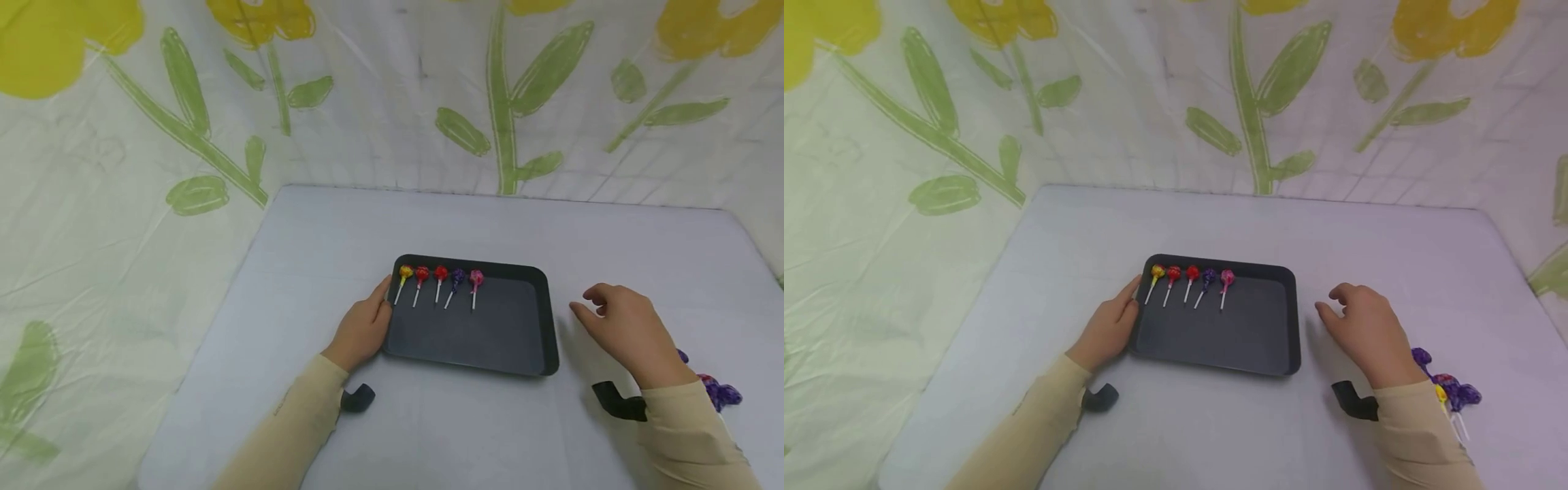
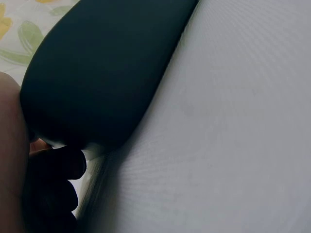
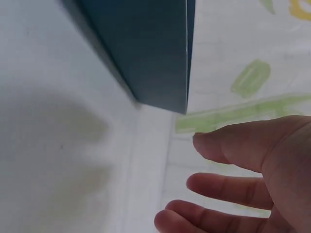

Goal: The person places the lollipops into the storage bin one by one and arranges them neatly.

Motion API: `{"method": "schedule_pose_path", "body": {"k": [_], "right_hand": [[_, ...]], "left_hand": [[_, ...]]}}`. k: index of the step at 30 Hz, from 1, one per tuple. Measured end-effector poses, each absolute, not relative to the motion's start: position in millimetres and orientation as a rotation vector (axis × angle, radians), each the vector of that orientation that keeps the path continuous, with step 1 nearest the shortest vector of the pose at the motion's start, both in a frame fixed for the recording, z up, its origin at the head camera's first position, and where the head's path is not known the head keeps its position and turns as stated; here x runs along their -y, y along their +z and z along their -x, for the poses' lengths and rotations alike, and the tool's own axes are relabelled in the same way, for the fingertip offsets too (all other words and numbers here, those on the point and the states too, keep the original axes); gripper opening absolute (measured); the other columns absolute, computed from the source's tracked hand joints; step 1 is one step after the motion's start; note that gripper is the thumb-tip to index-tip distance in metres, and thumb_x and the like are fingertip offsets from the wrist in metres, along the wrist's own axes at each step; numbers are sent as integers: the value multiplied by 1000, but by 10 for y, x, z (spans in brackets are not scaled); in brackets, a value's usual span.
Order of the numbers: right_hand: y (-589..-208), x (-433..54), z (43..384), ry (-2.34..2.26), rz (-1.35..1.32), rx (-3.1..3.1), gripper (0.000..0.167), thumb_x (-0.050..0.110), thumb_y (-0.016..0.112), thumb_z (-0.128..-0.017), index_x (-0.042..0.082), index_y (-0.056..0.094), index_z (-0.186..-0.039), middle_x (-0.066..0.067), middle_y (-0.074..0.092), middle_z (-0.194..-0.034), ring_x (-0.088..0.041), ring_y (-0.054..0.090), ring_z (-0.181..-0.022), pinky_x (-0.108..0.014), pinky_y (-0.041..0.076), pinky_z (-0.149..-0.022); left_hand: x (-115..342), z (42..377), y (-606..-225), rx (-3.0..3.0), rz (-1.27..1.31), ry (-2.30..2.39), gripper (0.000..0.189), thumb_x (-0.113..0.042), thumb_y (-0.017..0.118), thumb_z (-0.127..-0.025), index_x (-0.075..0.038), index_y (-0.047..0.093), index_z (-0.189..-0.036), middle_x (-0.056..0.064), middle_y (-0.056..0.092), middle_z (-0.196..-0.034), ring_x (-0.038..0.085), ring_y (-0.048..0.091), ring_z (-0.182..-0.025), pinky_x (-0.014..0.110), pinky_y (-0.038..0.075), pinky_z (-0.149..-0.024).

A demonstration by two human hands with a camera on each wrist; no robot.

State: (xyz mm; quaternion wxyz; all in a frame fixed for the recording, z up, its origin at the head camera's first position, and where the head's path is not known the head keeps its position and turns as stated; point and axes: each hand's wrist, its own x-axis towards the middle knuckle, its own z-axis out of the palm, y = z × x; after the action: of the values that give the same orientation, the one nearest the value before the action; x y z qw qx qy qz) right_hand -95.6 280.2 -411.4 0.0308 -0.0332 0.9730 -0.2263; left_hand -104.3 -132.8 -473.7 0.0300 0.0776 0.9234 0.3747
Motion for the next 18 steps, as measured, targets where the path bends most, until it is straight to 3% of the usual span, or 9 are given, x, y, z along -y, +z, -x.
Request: {"method": "schedule_pose_path", "body": {"k": [3,11,18], "right_hand": [[-4108,-2883,938,-695,70,-2993,47,32,66,-102,-8,67,-125,-34,67,-116,-48,64,-103,-61,51,-80],[-4127,-3038,861,-654,18,-2987,50,33,66,-102,-10,66,-126,-36,65,-116,-50,62,-102,-61,49,-78],[-4166,-3171,740,-597,-25,-3004,50,31,68,-101,-11,63,-128,-39,60,-122,-54,59,-105,-63,48,-78]], "left_hand": [[1316,1046,-4734,-2849,-234,1154,58,-22,37,-107,-13,39,-164,-4,39,-64,18,46,-61,40,45,-72],[1313,1042,-4716,-2839,-246,1188,57,-22,37,-107,-13,40,-163,-4,40,-65,16,42,-59,38,42,-67],[1317,1024,-4701,-2841,-232,1176,57,-22,38,-107,-12,40,-163,-4,38,-65,18,47,-63,39,44,-72]]}}
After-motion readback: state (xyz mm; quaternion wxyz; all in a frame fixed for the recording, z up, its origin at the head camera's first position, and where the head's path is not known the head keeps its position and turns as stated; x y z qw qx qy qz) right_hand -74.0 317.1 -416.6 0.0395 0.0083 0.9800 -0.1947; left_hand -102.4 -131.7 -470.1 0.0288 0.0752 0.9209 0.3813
